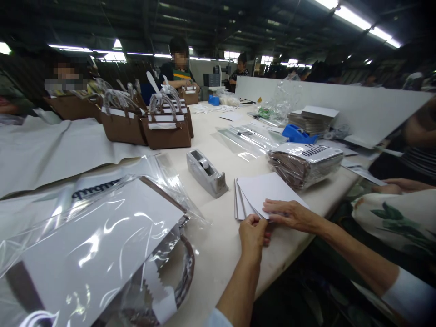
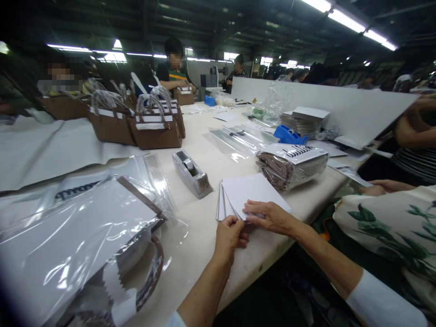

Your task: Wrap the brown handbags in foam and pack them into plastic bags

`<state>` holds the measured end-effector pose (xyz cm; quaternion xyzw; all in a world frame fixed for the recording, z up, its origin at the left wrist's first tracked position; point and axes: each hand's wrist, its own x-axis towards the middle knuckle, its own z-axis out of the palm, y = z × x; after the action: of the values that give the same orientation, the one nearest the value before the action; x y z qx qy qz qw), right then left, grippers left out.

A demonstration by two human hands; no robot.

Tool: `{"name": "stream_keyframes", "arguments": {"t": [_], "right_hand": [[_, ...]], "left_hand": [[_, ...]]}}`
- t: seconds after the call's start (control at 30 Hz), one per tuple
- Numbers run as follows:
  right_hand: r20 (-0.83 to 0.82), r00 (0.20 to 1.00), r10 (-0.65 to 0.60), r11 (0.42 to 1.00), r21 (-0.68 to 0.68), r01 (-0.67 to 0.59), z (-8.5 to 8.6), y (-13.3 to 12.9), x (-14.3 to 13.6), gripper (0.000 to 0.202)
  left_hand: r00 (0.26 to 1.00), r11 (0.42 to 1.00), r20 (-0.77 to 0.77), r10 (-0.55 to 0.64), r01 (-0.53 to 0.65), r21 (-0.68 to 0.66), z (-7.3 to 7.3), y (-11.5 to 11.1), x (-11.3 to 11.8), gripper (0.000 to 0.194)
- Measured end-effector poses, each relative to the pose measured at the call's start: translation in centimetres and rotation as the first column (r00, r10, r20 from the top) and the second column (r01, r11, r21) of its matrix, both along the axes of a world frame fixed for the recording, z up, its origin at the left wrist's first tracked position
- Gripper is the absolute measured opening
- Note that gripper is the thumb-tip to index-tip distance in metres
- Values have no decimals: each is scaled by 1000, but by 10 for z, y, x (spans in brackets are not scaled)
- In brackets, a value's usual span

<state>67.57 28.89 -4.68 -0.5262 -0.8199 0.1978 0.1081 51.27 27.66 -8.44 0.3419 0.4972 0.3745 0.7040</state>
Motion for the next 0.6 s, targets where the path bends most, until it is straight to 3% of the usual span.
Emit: {"name": "stream_keyframes", "arguments": {"t": [0.1, 0.2, 0.27, 0.33, 0.4, 0.5, 0.53, 0.6], "right_hand": [[37, 999, 22, 998, 53, -24, -3, 1, -2, 47], [70, 997, 14, 983, 184, -27, 5, 3, 2, 35], [90, 992, -90, 920, 389, 48, 20, -1, 6, 33], [80, 983, -165, 805, 587, 88, 37, -15, 6, 32], [65, 990, -126, 750, 660, 52, 51, -39, -5, 35], [52, 998, 36, 815, 577, -59, 57, -83, -35, 41], [37, 996, 76, 838, 539, -83, 55, -97, -44, 43], [6, 996, 87, 855, 513, -78, 45, -118, -51, 47]], "left_hand": [[999, 1000, -44, -3, 2, -22, 2, 4, 1, 31], [998, 999, -52, -25, 24, -23, 6, 6, -4, 38], [999, 1000, -44, -24, 23, -2, 12, 4, -13, 43], [999, 999, -35, 8, -6, 37, 24, -3, -24, 50], [997, 997, 76, 17, -23, 73, 40, -14, -35, 61], [920, 996, 391, 12, -44, 74, 62, -38, -50, 57], [894, 996, 445, 52, -79, 43, 67, -46, -55, 50], [902, 988, 403, 154, -149, -42, 70, -63, -66, 39]]}}
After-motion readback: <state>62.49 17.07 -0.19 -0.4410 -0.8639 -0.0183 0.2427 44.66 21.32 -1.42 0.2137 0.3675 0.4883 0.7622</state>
